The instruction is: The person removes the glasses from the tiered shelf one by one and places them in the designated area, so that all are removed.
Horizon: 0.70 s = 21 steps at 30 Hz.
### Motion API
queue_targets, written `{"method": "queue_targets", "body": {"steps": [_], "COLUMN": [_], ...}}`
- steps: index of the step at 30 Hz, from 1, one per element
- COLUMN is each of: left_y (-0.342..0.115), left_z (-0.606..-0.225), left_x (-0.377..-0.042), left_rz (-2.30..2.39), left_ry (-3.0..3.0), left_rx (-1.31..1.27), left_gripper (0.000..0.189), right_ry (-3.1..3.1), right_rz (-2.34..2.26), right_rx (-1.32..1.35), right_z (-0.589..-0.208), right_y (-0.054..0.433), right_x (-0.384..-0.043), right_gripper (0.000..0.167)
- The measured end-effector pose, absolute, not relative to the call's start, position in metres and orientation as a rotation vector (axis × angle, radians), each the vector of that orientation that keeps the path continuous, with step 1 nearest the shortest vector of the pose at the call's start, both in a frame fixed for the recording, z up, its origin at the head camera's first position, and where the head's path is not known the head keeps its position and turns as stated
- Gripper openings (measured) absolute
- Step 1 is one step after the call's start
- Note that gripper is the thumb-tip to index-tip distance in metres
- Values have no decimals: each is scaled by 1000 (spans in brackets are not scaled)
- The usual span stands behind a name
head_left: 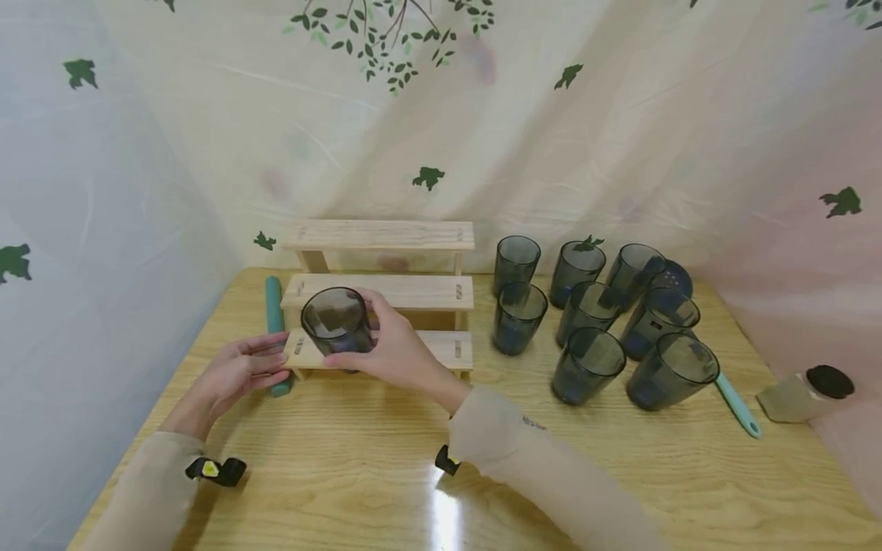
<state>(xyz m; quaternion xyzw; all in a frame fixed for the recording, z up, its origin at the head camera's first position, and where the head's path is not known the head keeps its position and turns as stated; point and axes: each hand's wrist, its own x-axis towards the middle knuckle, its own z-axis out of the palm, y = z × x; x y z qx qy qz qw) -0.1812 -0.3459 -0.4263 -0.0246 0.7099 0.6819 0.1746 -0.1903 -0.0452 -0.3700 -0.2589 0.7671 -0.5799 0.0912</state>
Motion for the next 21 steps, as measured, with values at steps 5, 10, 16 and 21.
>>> {"method": "queue_targets", "body": {"steps": [5,10,16,21], "left_y": [-347,-346,-347,-348], "left_z": [-427,-427,-426,-426], "left_x": [-181,-179,-180,-180], "left_rz": [1935,1939,1932,1930], "left_ry": [2011,2010,2019,2021], "left_rx": [-67,-82,-74,-74], "left_gripper": [68,68,68,68], "right_ry": [2191,2109,2184,2358], "right_rz": [-1749,-1863,-1950,-1866], "right_rx": [-782,-802,-777,-653], "right_z": [-350,-333,-318,-315], "right_y": [-9,31,86,123], "right_x": [-182,-179,-178,-176], "right_gripper": [88,86,88,88]}}
